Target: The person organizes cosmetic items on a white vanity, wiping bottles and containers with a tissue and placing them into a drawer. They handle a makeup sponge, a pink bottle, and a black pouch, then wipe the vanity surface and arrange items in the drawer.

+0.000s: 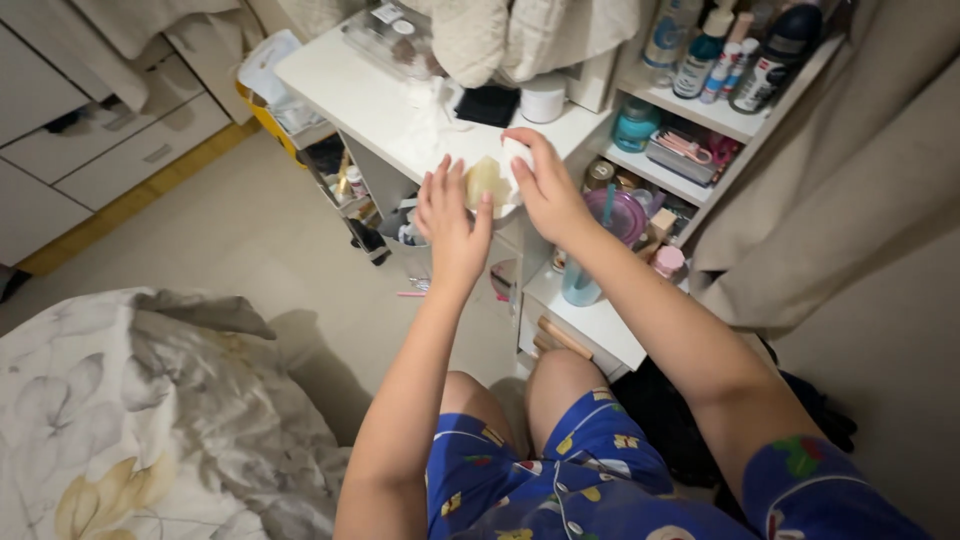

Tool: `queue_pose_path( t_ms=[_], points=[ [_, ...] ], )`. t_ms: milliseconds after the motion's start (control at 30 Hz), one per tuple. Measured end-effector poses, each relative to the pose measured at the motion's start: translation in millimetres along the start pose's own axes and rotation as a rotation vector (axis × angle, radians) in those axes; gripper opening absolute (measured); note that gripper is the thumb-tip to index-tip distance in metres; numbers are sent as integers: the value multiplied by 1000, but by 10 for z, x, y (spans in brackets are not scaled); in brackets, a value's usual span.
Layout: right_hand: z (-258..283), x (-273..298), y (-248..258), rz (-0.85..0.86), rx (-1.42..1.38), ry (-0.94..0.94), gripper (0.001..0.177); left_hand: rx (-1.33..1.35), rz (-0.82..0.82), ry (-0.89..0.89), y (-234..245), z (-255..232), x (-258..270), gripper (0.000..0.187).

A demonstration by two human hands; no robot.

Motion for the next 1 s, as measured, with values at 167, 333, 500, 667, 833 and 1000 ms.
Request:
queue_pose_path(
  t_ms=[167, 333, 500, 667, 833, 1000],
  points=[
    [23, -84, -368, 33, 6, 40, 30, -16, 73, 50, -135, 85, 32, 54],
    [230, 46, -480, -38, 79, 10, 25, 236, -41, 123, -263, 36, 264, 53],
    [355, 231, -618, -22, -207, -87, 25, 1051, -353, 276, -207, -172, 417, 58],
    [451, 357, -766, 71, -292, -22, 26, 1499, -531, 469, -51, -104, 575, 54],
    [551, 463, -850, 201, -134, 263, 33, 1675, -516, 608, 127, 185, 890, 54],
    [623, 594, -1062, 405, -188, 333, 31, 1742, -509, 643, 373, 483, 1106, 56]
  ],
)
Point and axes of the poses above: each hand's wrist, its own x-axis away from the middle knuckle, its own y-axis out of the back of the hand, z = x × y, the point moved 4 cm from there along -x, towards the middle knuckle, and after that the axes turned 5 degrees about -y, right-handed, at the moved point
